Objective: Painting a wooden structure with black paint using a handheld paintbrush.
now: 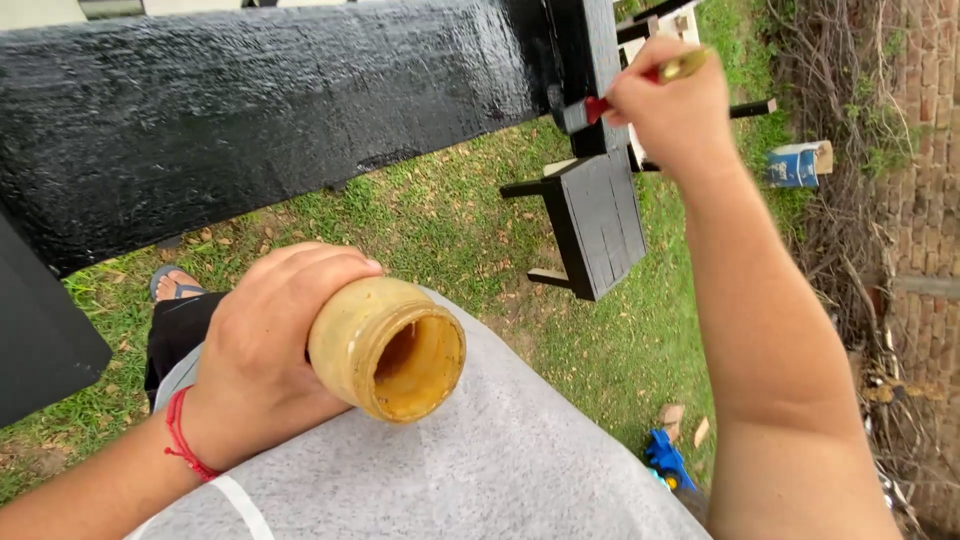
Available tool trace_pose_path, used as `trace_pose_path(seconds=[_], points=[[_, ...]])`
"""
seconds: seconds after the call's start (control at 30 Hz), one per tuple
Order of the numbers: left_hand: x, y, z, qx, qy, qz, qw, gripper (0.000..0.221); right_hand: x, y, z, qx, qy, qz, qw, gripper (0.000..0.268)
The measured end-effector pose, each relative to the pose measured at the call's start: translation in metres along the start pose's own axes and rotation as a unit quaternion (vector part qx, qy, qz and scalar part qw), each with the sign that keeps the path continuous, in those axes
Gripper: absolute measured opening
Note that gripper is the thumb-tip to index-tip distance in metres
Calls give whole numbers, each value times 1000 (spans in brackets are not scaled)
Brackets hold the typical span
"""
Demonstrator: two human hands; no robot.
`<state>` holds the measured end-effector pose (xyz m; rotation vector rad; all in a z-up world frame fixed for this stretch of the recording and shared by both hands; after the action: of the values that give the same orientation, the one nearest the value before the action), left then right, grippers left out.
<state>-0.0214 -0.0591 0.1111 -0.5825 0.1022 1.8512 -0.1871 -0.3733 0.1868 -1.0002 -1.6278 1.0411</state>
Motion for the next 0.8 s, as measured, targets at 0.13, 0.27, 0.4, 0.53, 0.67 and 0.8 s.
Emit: trace_pose_path(seconds=[0.13, 0.27, 0.4, 0.53, 0.67, 0.8], points=[[-5, 0, 3, -16, -2, 13, 1000, 51, -4, -16, 3, -97, -84, 78, 989, 24], [-4, 1, 1, -10, -2, 7, 1000, 51, 0, 32, -8, -47, -192, 56, 979, 20], [-6, 2, -3, -5, 4, -2, 1000, 53, -8, 9, -5, -180, 15, 39, 983, 16], [-5, 3, -8, -7, 2, 0, 1000, 51, -16, 4, 5, -152, -144, 94, 973, 21], [-5, 5, -11, -1, 8, -1, 1000, 48, -5, 23, -13, 4, -128, -23, 992, 23], [-5, 8, -14, -11, 12, 10, 1000, 46, -14, -3, -11, -41, -66, -34, 996, 23]])
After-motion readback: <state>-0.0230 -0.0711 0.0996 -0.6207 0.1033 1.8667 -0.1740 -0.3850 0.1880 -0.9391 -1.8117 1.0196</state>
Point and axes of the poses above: each hand's wrist, its own x-axis away from the middle knuckle, its own y-axis out of the palm, z = x × y, the point moved 4 cm from there along -x, towards the middle knuckle, and after that the axes turned 8 degrees about x, right-handed, at the moved point
